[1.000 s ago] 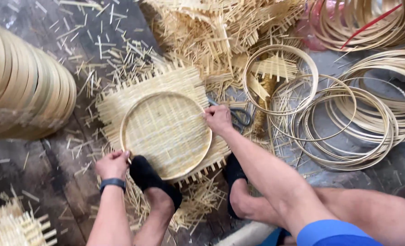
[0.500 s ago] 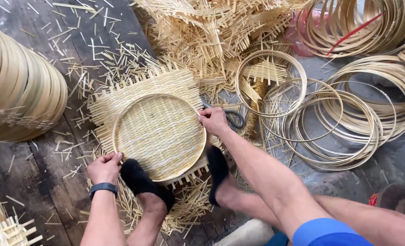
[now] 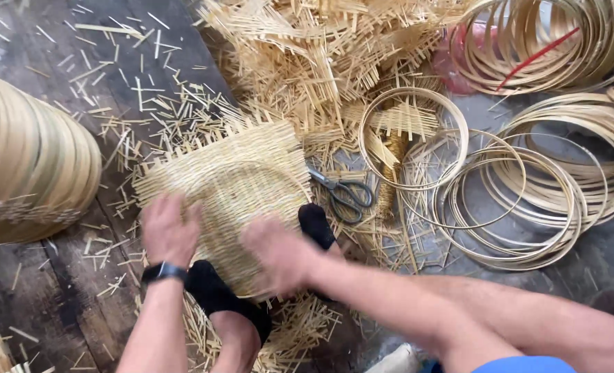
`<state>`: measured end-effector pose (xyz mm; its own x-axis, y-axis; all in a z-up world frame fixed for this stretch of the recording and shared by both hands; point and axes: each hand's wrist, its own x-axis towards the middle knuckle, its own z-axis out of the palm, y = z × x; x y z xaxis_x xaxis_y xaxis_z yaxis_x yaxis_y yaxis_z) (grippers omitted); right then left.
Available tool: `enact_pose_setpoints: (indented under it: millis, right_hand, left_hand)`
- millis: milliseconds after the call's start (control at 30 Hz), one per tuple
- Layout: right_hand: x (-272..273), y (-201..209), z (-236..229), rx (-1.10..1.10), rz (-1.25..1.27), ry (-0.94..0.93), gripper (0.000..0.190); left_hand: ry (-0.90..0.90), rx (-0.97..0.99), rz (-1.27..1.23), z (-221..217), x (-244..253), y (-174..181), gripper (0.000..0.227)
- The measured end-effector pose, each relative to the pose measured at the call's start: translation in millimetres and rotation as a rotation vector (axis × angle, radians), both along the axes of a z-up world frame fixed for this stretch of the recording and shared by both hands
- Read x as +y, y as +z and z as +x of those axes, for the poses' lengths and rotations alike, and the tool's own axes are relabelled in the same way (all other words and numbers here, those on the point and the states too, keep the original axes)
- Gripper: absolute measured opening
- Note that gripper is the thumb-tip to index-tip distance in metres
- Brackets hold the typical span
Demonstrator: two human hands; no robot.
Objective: Weaving bamboo strips into a circular frame and trimming the edges with scissors to create a steamer component.
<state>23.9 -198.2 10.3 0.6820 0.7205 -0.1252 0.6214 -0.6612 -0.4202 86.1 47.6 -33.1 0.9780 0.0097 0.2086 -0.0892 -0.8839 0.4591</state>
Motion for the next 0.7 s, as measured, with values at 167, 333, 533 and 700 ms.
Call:
enact_pose_setpoints:
  millis: [167,333,533,700]
  right_hand:
    - [16.0,-41.7,-49.8,-0.327,-0.199,0.072,0.099]
    - [20.5,-48.5,-50.2,-0.376,-0.13,0.036,0.103]
    - [33.9,-55.0,-60.5,-0.395,-0.104,-0.069,0.097]
    - [31.7,-19.5,-36.2,-0.333,-0.018,-0.095,0.082]
  left_hand:
    - [-0.035,-0.171,0.041,50.5,-33.8,-47.6,0.031]
    - [0.172,0.116,-0.212,61.9,-46.7,-25.2,0.022]
    - [0.195,0.284,-0.268,70.0,-40.8,-33.6,0.019]
    - [0.01,-0.028,-0.09,84.0,-46.7,-30.9,0.014]
